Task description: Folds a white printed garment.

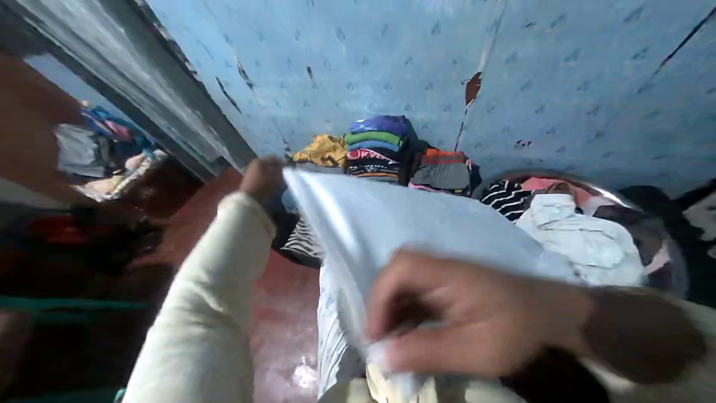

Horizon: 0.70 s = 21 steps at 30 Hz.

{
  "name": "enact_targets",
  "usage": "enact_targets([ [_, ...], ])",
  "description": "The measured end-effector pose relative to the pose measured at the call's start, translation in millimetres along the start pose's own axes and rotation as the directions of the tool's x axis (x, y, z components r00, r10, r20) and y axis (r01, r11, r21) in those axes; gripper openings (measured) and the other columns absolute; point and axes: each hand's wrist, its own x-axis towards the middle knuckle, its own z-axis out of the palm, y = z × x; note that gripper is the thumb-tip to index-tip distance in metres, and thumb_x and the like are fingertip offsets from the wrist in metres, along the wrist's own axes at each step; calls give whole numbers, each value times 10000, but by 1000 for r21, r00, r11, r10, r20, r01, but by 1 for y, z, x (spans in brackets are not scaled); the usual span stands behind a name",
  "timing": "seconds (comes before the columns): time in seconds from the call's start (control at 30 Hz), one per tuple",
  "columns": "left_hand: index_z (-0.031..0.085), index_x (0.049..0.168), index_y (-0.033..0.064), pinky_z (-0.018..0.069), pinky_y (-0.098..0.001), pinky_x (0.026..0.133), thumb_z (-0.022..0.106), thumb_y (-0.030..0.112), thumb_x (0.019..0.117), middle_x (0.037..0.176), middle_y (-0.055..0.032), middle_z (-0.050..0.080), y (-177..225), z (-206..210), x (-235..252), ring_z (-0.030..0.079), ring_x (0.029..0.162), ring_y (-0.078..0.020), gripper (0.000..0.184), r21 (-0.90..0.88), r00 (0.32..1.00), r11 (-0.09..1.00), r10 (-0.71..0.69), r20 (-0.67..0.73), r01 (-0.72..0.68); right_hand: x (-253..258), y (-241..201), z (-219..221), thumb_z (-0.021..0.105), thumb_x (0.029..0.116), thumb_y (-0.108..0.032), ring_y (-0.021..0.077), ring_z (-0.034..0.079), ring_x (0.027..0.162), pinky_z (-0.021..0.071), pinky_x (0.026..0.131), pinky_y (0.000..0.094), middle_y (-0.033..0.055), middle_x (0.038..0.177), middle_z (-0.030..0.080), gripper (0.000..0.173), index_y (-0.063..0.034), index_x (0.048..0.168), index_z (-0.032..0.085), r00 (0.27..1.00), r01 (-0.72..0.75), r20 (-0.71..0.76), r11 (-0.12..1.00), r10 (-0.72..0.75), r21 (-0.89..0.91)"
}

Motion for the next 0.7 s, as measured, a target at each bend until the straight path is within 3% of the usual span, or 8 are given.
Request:
enact_targets([
  [0.1, 417, 1510, -18, 404, -559, 1121, 582, 47, 1021, 1503, -259, 476, -3, -3, -90, 502, 1359, -409, 520, 233, 841, 920, -384, 381, 315, 35, 79, 66, 575, 946, 62, 228, 667, 803, 565, 724, 356, 210, 975, 657, 229, 126, 1165, 580, 987, -88, 132, 996, 87, 1],
  [0.13, 440, 1495, -22, 507, -569, 1004, 693, 21, 926, 1434, -287, 530, -33, 9, -132, 590, 1242, -431, 624, 119, 924, 976, -214, 318, 185, 45, 98, 78, 573, 952, 68, 286, 682, 856, 572, 769, 415, 237, 1029, 666, 255, 118, 1202, 579, 974, -144, 174, 989, 148, -37],
  [0.2, 209, 1636, 159, 488, -474, 1068, 744, 33, 857, 1612, -136, 374, -42, -6, -192, 511, 1372, -286, 953, -103, 825, 976, -103, 555, 191, 60, 125, 91, 567, 954, 75, 362, 698, 961, 567, 853, 503, 256, 1122, 676, 307, 77, 1261, 577, 942, -243, 201, 959, 269, -146],
  [0.27, 291, 1616, 216, 515, -349, 1047, 843, 150, 737, 1562, -1, 464, -25, -17, -246, 557, 1307, -123, 1040, -300, 731, 919, 19, 682, 256, 70, 146, 101, 568, 960, 54, 374, 697, 968, 566, 846, 530, 240, 1109, 680, 327, 28, 1285, 578, 929, -287, 165, 927, 331, -242],
  [0.37, 679, 1186, 61, 569, -239, 858, 823, 136, 770, 1042, 45, 721, 8, 5, -306, 663, 935, 10, 447, -379, 874, 892, -36, 484, 247, 69, 166, 109, 615, 968, -24, 363, 709, 906, 584, 776, 515, 215, 1016, 692, 302, 11, 1269, 602, 973, -204, 24, 898, 231, -390],
  [0.47, 763, 1034, 267, 559, -177, 880, 692, 279, 938, 1017, 194, 727, -1, 31, -307, 653, 951, 81, 120, -546, 991, 838, 78, 111, -4, 41, 173, 98, 776, 851, -130, 370, 691, 1003, 573, 822, 520, 221, 1143, 685, 471, -28, 1292, 646, 958, -285, -156, 749, 240, -597],
  [0.57, 750, 1128, 335, 561, -187, 892, 631, 383, 993, 1104, 198, 722, -7, 29, -289, 664, 995, 47, 187, -596, 983, 782, 157, -91, -180, -15, 170, 55, 678, 913, -17, 505, 492, 1333, 419, 1039, 673, 314, 1480, 470, 574, -32, 1464, 519, 674, -646, -270, 371, 688, -667],
  [0.7, 751, 1055, 350, 552, -136, 794, 644, 398, 982, 1018, 239, 718, -5, 26, -279, 652, 895, 94, 138, -578, 979, 797, 76, -189, -174, -132, 162, -17, 599, 925, 43, 548, 496, 1296, 386, 1032, 725, 349, 1390, 524, 400, 58, 1325, 603, 312, -834, -575, -72, 756, -547],
])
